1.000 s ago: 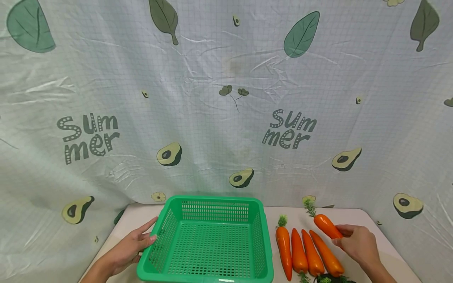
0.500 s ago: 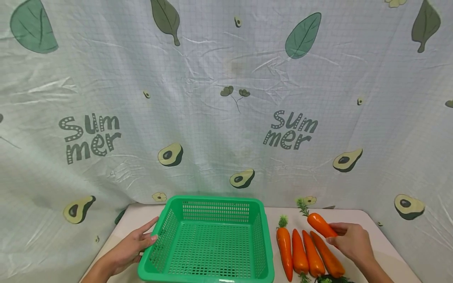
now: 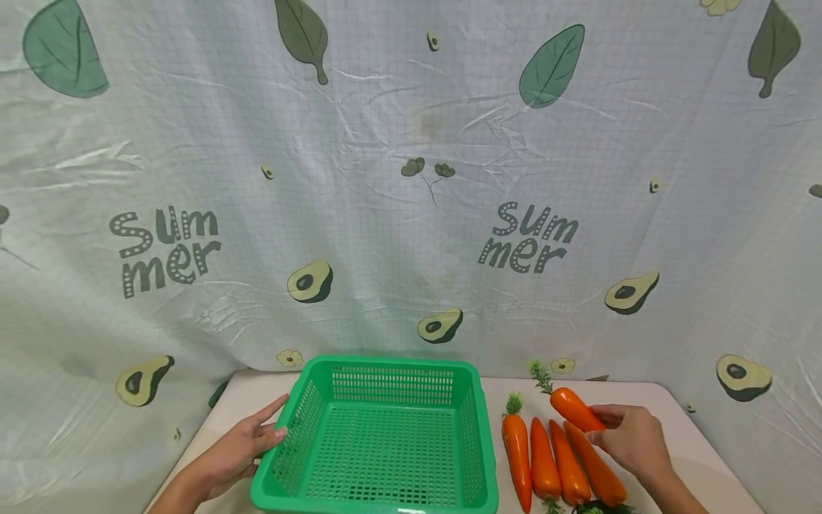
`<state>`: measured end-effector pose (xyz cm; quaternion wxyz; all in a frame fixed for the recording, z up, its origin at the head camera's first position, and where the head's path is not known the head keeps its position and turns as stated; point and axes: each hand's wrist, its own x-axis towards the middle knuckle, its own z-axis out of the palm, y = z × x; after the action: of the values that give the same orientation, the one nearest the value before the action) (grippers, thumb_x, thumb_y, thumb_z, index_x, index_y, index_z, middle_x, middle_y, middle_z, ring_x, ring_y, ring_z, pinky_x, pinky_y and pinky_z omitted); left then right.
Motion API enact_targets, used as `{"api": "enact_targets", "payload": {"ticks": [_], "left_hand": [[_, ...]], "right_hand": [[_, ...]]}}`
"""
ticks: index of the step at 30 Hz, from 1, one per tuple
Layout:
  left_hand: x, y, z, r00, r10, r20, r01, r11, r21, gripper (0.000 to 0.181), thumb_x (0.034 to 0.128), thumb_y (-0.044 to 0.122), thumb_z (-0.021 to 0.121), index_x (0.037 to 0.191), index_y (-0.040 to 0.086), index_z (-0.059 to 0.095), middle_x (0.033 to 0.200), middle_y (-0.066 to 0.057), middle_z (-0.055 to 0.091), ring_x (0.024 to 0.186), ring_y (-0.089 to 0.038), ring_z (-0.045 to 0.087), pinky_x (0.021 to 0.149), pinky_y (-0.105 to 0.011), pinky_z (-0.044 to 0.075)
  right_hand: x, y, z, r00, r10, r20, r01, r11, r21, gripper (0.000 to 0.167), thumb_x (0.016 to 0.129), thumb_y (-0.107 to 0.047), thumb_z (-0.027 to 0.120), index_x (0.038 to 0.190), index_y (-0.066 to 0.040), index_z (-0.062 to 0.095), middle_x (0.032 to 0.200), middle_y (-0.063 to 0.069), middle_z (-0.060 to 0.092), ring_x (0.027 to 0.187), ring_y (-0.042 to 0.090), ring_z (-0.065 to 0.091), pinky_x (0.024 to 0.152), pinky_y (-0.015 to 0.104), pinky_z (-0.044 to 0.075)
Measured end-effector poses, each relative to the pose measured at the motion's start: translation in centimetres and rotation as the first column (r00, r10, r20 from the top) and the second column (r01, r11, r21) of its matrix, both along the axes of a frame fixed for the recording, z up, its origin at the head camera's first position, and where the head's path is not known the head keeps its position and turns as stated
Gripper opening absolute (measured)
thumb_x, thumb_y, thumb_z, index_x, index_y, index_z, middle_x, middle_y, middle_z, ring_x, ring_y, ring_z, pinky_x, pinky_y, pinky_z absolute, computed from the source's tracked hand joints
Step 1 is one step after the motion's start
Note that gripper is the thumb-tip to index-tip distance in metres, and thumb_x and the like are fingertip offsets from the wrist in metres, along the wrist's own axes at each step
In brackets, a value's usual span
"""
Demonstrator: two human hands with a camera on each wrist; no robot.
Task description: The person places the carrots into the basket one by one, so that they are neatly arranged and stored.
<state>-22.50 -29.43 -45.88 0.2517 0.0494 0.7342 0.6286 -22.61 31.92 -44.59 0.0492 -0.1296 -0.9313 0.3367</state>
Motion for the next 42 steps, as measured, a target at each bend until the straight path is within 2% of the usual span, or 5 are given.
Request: {"api": "enact_targets", "payload": {"ticks": [7, 14, 23, 35, 42], "left_hand": [[0.0, 0.1, 0.0, 1.0, 0.004, -0.001, -0.004, 1.0, -0.007, 0.084, 0.112, 0.023, 0.049, 0.165, 0.003, -0.012, 0.147, -0.033, 0.054, 0.111, -0.026, 0.072, 0.088, -0.05, 0.062], [-0.1, 0.1, 0.1, 1.0, 0.011, 0.0, -0.011, 1.0, -0.029, 0.082, 0.1125, 0.022, 0.048, 0.165, 0.002, -0.011, 0.144, -0.033, 0.056, 0.111, -0.026, 0.072, 0.088, -0.05, 0.062], [0.0, 0.1, 0.2, 1.0, 0.006, 0.001, -0.006, 1.0, -0.011, 0.082, 0.1124, 0.022, 0.048, 0.165, 0.002, -0.012, 0.144, -0.032, 0.057, 0.111, -0.025, 0.072, 0.088, -0.05, 0.062], [-0.2, 0.3, 0.1, 0.999, 0.032, 0.006, -0.032, 0.998, -0.048, 0.081, 0.1121, 0.023, 0.049, 0.166, 0.003, -0.008, 0.147, -0.036, 0.052, 0.112, -0.028, 0.071, 0.088, -0.051, 0.061], [-0.1, 0.2, 0.1, 1.0, 0.024, 0.009, -0.023, 0.999, -0.029, 0.081, 0.1123, 0.023, 0.049, 0.166, 0.003, -0.009, 0.147, -0.035, 0.053, 0.113, -0.028, 0.071, 0.089, -0.052, 0.061]], "right_hand": [[0.0, -0.5, 0.4, 1.0, 0.007, -0.024, -0.007, 1.0, 0.017, 0.044, 0.076, -0.003, 0.086, 0.117, 0.01, 0.074, 0.103, 0.027, 0.077, 0.093, 0.038, 0.071, 0.072, 0.043, 0.062], [-0.1, -0.9, 0.5, 0.999, 0.019, -0.047, -0.019, 1.0, 0.012, 0.043, 0.076, -0.001, 0.086, 0.116, 0.009, 0.075, 0.101, 0.026, 0.078, 0.089, 0.034, 0.072, 0.07, 0.041, 0.062], [0.0, -1.6, 0.8, 0.996, 0.04, -0.074, -0.038, 0.999, 0.017, 0.042, 0.075, -0.002, 0.086, 0.115, 0.008, 0.076, 0.101, 0.025, 0.078, 0.092, 0.036, 0.073, 0.074, 0.045, 0.062], [-0.3, -2.7, 1.1, 0.996, 0.062, -0.058, -0.062, 0.998, 0.003, 0.043, 0.074, -0.001, 0.088, 0.115, 0.008, 0.076, 0.101, 0.025, 0.078, 0.094, 0.036, 0.072, 0.078, 0.046, 0.063], [-0.6, -3.0, 1.3, 0.993, 0.091, -0.071, -0.091, 0.996, 0.0, 0.043, 0.073, 0.0, 0.088, 0.114, 0.007, 0.077, 0.099, 0.022, 0.079, 0.092, 0.033, 0.073, 0.075, 0.043, 0.063]]}}
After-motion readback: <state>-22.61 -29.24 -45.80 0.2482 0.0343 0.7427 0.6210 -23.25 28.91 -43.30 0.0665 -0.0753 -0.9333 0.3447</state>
